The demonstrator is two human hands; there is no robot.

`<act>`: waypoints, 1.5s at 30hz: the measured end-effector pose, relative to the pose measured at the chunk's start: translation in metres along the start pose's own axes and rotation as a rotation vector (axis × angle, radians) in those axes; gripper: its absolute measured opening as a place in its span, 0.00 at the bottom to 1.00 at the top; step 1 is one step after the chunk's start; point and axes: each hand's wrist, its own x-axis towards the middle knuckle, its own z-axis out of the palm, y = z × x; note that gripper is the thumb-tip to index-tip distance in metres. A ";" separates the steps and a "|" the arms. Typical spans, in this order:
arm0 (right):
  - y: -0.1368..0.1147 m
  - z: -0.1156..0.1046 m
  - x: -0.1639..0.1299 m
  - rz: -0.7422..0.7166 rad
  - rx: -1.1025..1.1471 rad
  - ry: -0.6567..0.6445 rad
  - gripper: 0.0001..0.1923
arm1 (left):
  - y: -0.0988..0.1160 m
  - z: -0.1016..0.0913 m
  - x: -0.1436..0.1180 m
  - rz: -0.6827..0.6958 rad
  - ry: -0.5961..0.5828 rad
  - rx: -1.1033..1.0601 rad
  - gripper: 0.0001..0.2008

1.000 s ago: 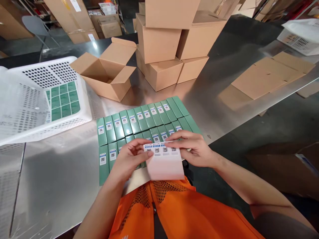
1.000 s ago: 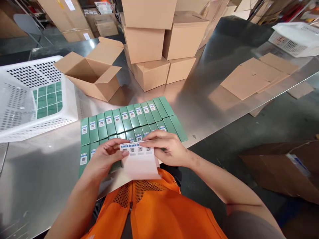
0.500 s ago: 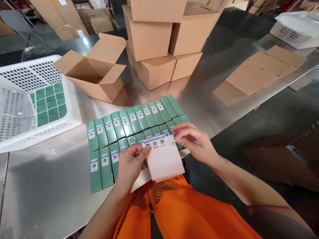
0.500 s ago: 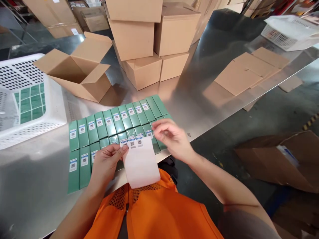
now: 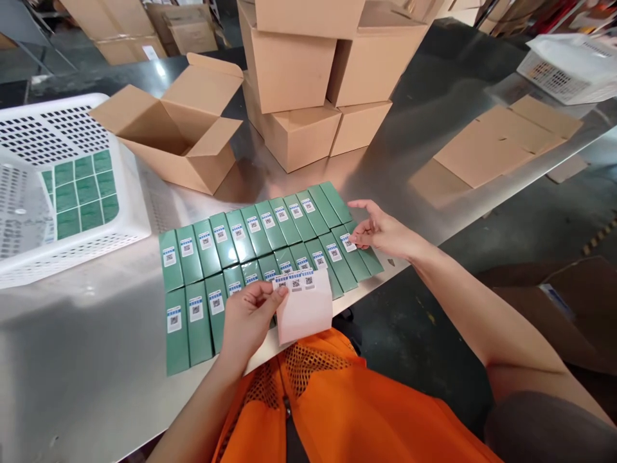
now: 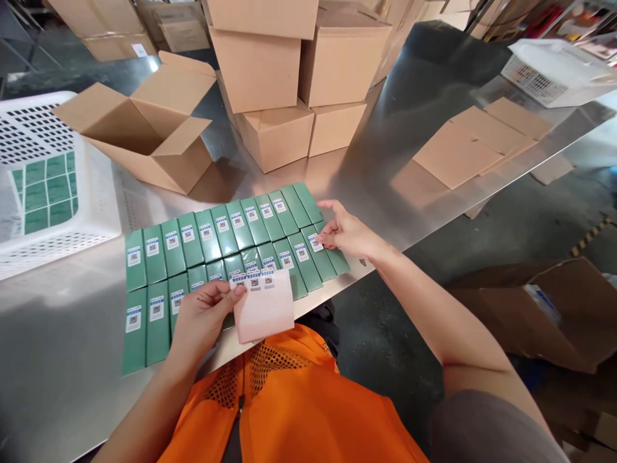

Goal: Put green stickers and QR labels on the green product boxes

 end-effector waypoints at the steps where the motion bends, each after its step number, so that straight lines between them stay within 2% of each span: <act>1: 0.001 0.001 0.000 0.001 -0.007 0.006 0.41 | 0.000 0.000 0.000 0.002 -0.002 0.004 0.19; 5: -0.001 0.007 -0.001 0.013 -0.130 0.071 0.35 | 0.003 0.000 -0.001 -0.008 -0.012 0.023 0.19; 9: -0.013 0.007 0.000 0.073 -0.423 0.143 0.32 | 0.003 0.000 -0.001 -0.009 -0.001 0.005 0.18; 12: -0.025 0.010 0.000 0.003 -0.628 0.218 0.27 | 0.002 0.000 -0.001 -0.001 -0.001 -0.017 0.18; 14: -0.031 0.020 -0.004 -0.135 -0.579 0.199 0.23 | 0.002 0.001 -0.001 -0.005 -0.005 -0.034 0.18; 18: -0.032 0.060 -0.020 -0.378 -0.326 -0.081 0.16 | 0.004 0.002 0.000 -0.024 -0.011 -0.071 0.18; 20: -0.030 0.076 -0.026 -0.444 -0.273 -0.104 0.10 | 0.006 0.003 0.000 -0.025 -0.020 -0.072 0.19; 22: -0.030 0.080 -0.026 -0.503 -0.166 -0.096 0.07 | 0.008 0.003 0.001 -0.032 -0.019 -0.072 0.20; 25: -0.036 0.063 -0.011 -0.527 0.060 -0.078 0.09 | 0.010 0.003 0.002 -0.052 -0.022 -0.084 0.21; 27: -0.043 0.042 0.010 -0.508 0.136 0.019 0.10 | 0.010 0.002 0.002 -0.047 -0.026 -0.088 0.22; 29: -0.050 0.022 0.038 -0.449 0.124 0.123 0.11 | 0.010 0.002 0.002 -0.040 -0.022 -0.081 0.23; 32: -0.055 0.001 0.077 -0.277 0.032 0.151 0.09 | 0.009 0.002 0.001 -0.046 -0.025 -0.081 0.23; 35: -0.056 -0.004 0.099 -0.240 -0.023 0.138 0.10 | 0.008 0.002 0.000 -0.039 -0.028 -0.090 0.23; 37: -0.055 -0.004 0.104 -0.240 -0.037 0.106 0.11 | 0.007 0.003 0.000 -0.032 -0.025 -0.097 0.23; 41: -0.052 -0.007 0.107 -0.142 -0.095 -0.013 0.13 | 0.007 0.002 0.000 -0.026 -0.029 -0.098 0.24; 45: -0.051 -0.011 0.110 -0.059 -0.121 -0.050 0.30 | 0.007 0.001 0.000 -0.016 -0.044 -0.068 0.23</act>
